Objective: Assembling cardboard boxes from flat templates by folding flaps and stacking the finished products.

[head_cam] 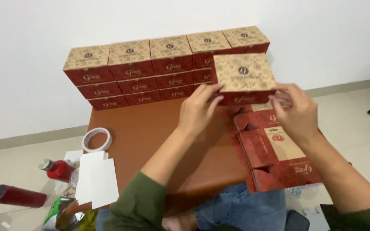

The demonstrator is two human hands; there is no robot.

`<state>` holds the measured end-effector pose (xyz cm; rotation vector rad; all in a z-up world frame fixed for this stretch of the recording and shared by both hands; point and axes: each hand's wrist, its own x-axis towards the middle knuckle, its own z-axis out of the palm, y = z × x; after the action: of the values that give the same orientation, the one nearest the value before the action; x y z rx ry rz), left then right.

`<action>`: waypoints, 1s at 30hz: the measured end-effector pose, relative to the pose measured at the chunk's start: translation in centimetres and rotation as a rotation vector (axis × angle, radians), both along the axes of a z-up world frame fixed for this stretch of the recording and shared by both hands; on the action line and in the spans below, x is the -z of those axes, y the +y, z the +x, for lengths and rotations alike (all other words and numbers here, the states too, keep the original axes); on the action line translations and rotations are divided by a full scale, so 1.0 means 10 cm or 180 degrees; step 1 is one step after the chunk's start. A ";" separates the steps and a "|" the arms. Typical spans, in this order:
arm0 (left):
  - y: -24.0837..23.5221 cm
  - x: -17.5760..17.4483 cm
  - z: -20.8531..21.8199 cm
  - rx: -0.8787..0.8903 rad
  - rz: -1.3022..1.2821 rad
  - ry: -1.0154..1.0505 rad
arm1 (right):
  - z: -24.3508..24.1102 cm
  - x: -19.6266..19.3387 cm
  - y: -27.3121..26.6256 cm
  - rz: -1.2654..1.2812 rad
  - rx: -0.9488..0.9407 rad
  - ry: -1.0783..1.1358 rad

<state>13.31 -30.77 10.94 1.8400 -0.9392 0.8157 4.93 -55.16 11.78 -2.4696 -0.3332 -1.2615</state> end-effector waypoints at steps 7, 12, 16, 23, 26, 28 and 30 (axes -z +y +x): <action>-0.94 -0.42 1.23 0.0003 0.0234 0.0028 | 1.06 -0.40 -0.79 0.0334 -0.0186 -0.0484; -1.30 -0.39 1.80 -0.0261 0.0495 0.0198 | 1.62 -0.36 -1.06 0.0587 -0.0011 -0.0251; -1.42 -0.27 2.15 -0.0470 0.0704 0.0244 | 1.86 -0.28 -1.09 0.0707 0.0089 -0.0084; -1.54 -0.21 2.36 -0.0678 0.0964 0.0307 | 2.06 -0.30 -1.13 0.0631 0.0272 0.0238; -1.55 -0.20 2.41 -0.0697 0.1005 0.0313 | 2.13 -0.28 -1.15 0.0556 0.0269 0.0236; -1.55 -0.20 2.41 -0.0697 0.0978 0.0317 | 2.16 -0.28 -1.15 0.0499 0.0272 0.0225; -1.59 -0.20 2.41 -0.0665 0.0953 0.0278 | 2.13 -0.28 -1.15 0.0433 0.0424 0.0223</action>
<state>37.43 -46.67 12.90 2.2443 -0.8588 0.7422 26.28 -66.69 14.54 -2.4460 -0.0630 -1.2024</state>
